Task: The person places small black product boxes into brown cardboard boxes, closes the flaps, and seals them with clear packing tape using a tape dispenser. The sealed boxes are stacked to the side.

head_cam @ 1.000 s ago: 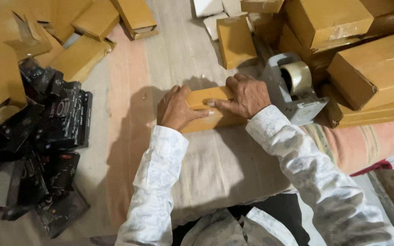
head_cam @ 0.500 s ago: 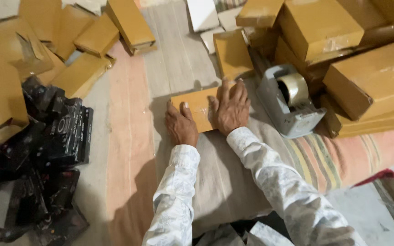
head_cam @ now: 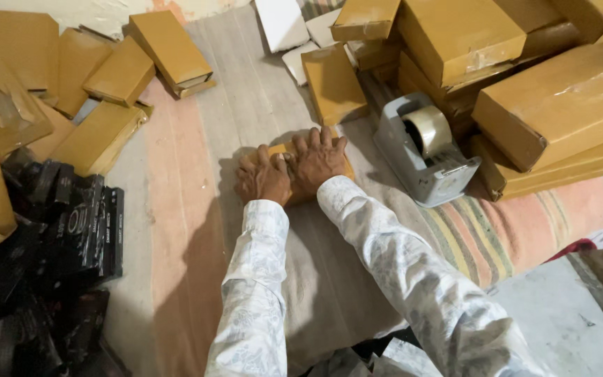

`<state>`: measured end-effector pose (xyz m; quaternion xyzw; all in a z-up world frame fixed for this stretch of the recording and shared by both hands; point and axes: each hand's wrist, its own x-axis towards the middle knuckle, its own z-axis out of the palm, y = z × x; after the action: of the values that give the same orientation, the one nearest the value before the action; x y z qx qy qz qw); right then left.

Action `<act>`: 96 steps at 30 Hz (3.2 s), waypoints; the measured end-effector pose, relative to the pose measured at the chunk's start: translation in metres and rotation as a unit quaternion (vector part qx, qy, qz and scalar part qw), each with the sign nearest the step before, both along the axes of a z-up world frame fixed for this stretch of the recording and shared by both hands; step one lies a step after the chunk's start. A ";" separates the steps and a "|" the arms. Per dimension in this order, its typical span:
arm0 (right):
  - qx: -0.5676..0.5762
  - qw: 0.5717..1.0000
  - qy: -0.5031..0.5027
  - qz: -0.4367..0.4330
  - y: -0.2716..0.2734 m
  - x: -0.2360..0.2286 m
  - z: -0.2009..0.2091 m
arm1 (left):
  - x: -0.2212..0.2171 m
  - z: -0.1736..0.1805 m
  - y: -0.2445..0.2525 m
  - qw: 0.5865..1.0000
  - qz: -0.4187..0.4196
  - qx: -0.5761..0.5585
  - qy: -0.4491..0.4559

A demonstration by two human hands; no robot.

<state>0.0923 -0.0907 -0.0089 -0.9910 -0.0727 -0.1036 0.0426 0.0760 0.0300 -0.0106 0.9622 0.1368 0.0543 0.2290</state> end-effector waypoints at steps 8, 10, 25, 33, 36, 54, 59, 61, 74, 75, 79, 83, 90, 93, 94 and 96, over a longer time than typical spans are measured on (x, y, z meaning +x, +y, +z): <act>-0.002 1.000 -0.010 0.017 0.000 -0.044 0.020 | -0.034 0.003 -0.005 0.999 0.041 -0.026 -0.015; 0.000 0.998 -0.050 0.026 0.001 -0.049 0.019 | -0.042 -0.003 -0.007 0.997 0.046 0.006 -0.055; -0.022 0.997 0.055 0.052 -0.013 0.002 -0.004 | -0.014 0.001 0.008 0.994 -0.090 0.060 -0.020; 0.418 0.901 -0.040 0.109 -0.069 -0.020 -0.021 | -0.045 0.011 0.027 0.984 -0.124 -0.040 -0.123; 0.537 0.843 0.000 -0.010 -0.074 -0.056 -0.036 | -0.072 0.024 0.028 0.991 -0.106 -0.052 -0.055; 0.185 0.966 0.019 0.181 -0.035 -0.075 -0.007 | -0.191 0.024 -0.037 0.931 0.031 -0.338 -0.138; 0.211 0.975 -0.072 0.017 -0.045 -0.171 0.013 | -0.175 0.022 -0.024 0.985 0.009 -0.152 -0.075; 0.285 0.951 -0.123 0.004 -0.043 -0.172 0.016 | -0.146 0.034 -0.012 1.000 -0.003 0.021 -0.021; 0.359 0.900 0.041 0.245 -0.057 0.001 -0.027 | -0.076 0.015 0.020 0.997 0.065 0.014 0.033; 0.321 0.913 0.082 0.240 -0.052 0.018 -0.026 | -0.079 0.015 0.019 0.997 0.064 0.015 0.028; 0.208 0.962 0.131 0.119 -0.022 0.030 -0.026 | -0.087 0.010 0.019 0.997 0.073 -0.018 0.015; 0.080 0.992 -0.004 0.096 -0.009 -0.001 -0.017 | -0.082 -0.005 0.010 0.995 0.056 0.035 -0.075; -0.002 0.994 -0.086 0.071 0.013 -0.037 -0.002 | -0.052 0.011 -0.003 0.999 0.038 0.025 0.012; -0.014 0.996 -0.069 0.049 0.014 -0.036 0.001 | -0.050 0.021 0.000 0.998 0.038 0.034 0.026; -0.024 0.997 -0.052 0.046 0.014 -0.036 0.001 | -0.051 0.022 0.002 0.998 0.042 0.040 0.035; -0.032 0.998 -0.031 0.047 0.013 -0.035 0.002 | -0.050 0.023 0.006 0.999 0.031 0.027 0.023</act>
<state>0.0573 -0.0774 -0.0064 -0.9837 -0.1237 -0.1300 0.0136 0.0262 0.0360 0.0123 0.9643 0.1700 0.0424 0.1984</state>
